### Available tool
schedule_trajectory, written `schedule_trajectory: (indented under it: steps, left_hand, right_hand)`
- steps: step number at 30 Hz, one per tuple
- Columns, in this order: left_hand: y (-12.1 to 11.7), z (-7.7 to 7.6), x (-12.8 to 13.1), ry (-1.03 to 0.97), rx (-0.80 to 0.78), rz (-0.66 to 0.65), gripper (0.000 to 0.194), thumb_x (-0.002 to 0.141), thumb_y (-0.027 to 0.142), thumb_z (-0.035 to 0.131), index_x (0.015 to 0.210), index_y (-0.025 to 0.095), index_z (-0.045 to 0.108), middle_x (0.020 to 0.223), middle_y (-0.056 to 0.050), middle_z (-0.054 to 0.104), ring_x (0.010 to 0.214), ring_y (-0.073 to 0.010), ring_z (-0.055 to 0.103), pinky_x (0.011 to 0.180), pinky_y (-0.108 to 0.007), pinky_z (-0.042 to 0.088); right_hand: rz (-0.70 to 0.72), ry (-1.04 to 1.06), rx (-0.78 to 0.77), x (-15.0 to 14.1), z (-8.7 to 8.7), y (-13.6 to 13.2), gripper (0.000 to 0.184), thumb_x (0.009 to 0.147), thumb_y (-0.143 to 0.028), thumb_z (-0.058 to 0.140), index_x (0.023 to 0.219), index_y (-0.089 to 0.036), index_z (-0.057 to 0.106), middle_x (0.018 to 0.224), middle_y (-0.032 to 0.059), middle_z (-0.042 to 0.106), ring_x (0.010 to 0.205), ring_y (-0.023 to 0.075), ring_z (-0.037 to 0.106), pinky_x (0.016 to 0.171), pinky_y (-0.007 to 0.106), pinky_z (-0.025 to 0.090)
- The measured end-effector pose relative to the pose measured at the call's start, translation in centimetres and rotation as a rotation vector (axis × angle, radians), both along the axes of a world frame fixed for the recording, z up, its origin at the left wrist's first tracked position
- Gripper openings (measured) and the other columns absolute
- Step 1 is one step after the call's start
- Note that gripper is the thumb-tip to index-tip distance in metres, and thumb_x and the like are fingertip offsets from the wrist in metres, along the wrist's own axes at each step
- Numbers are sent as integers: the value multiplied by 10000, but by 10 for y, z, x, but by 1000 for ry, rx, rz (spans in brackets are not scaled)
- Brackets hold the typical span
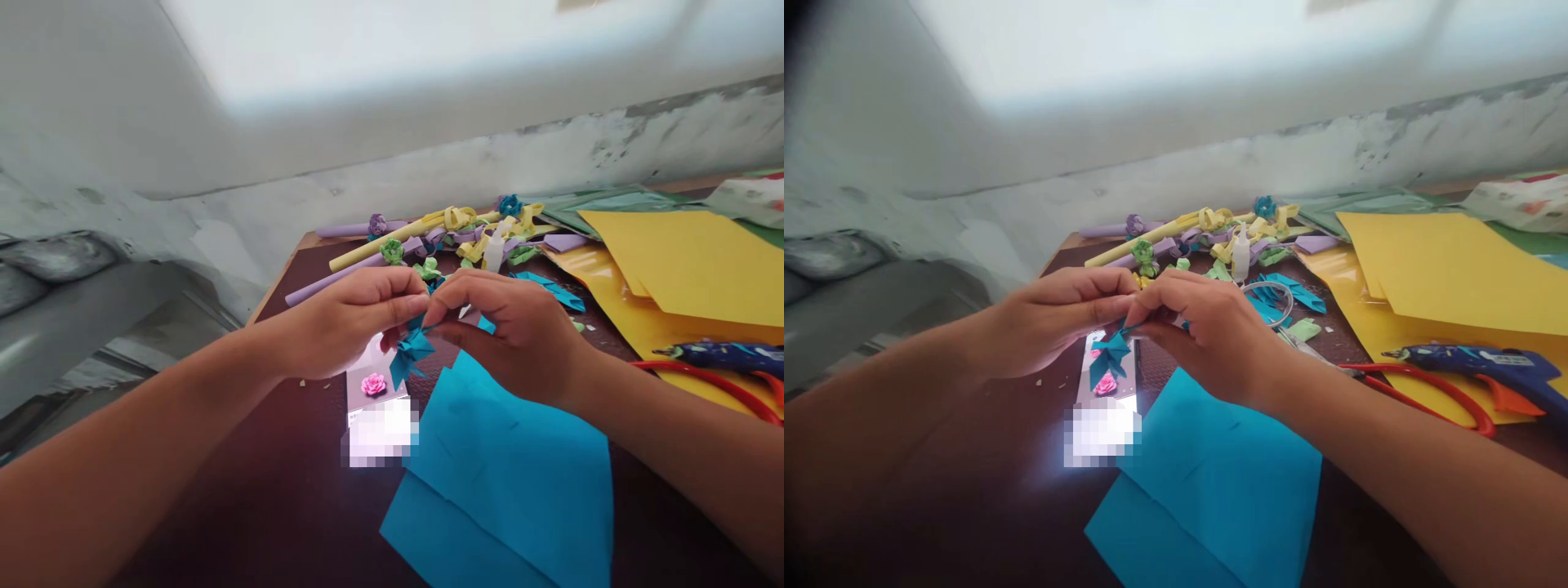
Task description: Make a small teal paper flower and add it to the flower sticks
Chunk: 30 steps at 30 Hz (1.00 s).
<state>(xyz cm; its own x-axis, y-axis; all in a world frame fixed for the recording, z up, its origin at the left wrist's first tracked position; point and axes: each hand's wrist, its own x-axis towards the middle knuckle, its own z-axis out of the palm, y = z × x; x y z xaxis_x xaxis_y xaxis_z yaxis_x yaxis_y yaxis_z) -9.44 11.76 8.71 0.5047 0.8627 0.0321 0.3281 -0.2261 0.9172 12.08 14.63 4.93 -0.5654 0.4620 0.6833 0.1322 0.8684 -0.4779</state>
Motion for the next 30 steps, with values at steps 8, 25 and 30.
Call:
schedule_trajectory:
  steps: [8,25,30]
  left_hand:
    - [-1,-20,9,-214,-88,96,207,1005,332,587,882,171,627,771,10,501,679,-110,449,591,-216,401]
    - [-6,-54,-9,-262,151,406,120,821,229,835,881,190,739,855,-25,753,820,-160,704,778,-262,562]
    - [-11,-54,-6,-359,135,459,125,751,183,881,810,193,771,885,-39,798,834,-167,750,768,-242,604]
  right_hand:
    - [-28,-12,91,2,-2,5,96,911,-102,715,956,-186,708,914,-7,725,809,98,669,727,200,510]
    - [-323,-294,-52,10,-15,30,109,971,-247,668,942,-181,749,892,46,723,817,182,665,737,303,478]
    - [-304,-473,-118,6,-31,39,143,863,-167,768,1004,-187,768,975,77,731,883,218,670,785,323,472]
